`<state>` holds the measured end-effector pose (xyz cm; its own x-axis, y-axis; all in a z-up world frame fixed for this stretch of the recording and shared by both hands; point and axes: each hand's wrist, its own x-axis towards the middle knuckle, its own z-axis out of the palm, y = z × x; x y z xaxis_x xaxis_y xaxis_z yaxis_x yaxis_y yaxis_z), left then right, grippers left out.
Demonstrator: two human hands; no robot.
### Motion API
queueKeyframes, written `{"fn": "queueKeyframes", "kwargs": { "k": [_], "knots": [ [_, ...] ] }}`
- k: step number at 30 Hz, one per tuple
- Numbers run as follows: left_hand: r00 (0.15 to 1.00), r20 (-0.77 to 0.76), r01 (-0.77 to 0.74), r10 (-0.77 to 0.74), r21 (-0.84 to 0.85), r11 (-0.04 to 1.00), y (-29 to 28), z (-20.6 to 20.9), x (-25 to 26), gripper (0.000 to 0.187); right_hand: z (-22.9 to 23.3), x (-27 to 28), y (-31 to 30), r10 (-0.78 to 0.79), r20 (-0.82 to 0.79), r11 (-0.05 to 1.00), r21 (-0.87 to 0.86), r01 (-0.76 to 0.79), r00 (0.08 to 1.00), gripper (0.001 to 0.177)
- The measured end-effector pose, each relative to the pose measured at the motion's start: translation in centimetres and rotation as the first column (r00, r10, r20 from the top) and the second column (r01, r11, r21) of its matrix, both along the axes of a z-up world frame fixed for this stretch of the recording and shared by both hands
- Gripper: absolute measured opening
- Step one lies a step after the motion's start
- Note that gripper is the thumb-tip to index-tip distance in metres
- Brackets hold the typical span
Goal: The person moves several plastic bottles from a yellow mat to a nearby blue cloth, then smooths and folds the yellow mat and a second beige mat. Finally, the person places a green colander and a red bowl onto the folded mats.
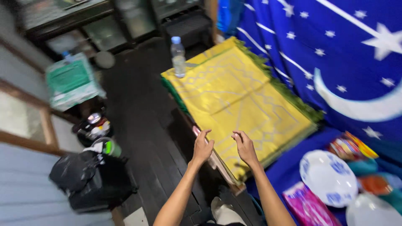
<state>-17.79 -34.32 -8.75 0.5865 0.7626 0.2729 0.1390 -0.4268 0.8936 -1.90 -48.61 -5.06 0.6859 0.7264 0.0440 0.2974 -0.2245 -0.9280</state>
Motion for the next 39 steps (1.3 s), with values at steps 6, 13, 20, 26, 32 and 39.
{"fn": "queueKeyframes", "kwargs": {
  "k": [6,13,20,26,32,39],
  "knots": [
    [0.981,-0.105,-0.176,0.161,-0.148,0.973,5.9,2.2,-1.9,0.041,0.7,0.0,8.1,0.168,-0.033,0.985,0.051,-0.167,0.985,0.037],
    [0.956,-0.068,-0.293,0.286,-0.136,0.946,11.9,3.7,-3.2,0.044,0.8,-0.3,15.5,0.303,-0.076,0.953,0.029,-0.302,0.95,0.037],
    [0.937,-0.096,-0.349,0.336,-0.245,0.905,16.7,3.9,-4.4,0.045,0.3,-0.7,21.3,0.36,-0.089,0.932,-0.008,-0.362,0.929,0.037],
    [0.953,-0.079,-0.301,0.291,-0.217,0.929,23.1,3.4,-4.7,0.044,-1.2,-1.1,28.0,0.321,-0.076,0.947,0.007,-0.322,0.944,0.036],
    [0.983,-0.013,-0.181,0.183,-0.216,0.959,29.2,3.8,-4.7,0.042,-2.4,-2.2,35.6,0.249,-0.128,0.968,0.065,-0.242,0.96,0.034],
    [0.998,-0.014,-0.059,0.058,-0.237,0.97,34.4,3.6,-4.9,0.043,-2.8,-3.3,39.4,0.172,-0.15,0.983,0.088,-0.161,0.973,0.034]
  ]
}}
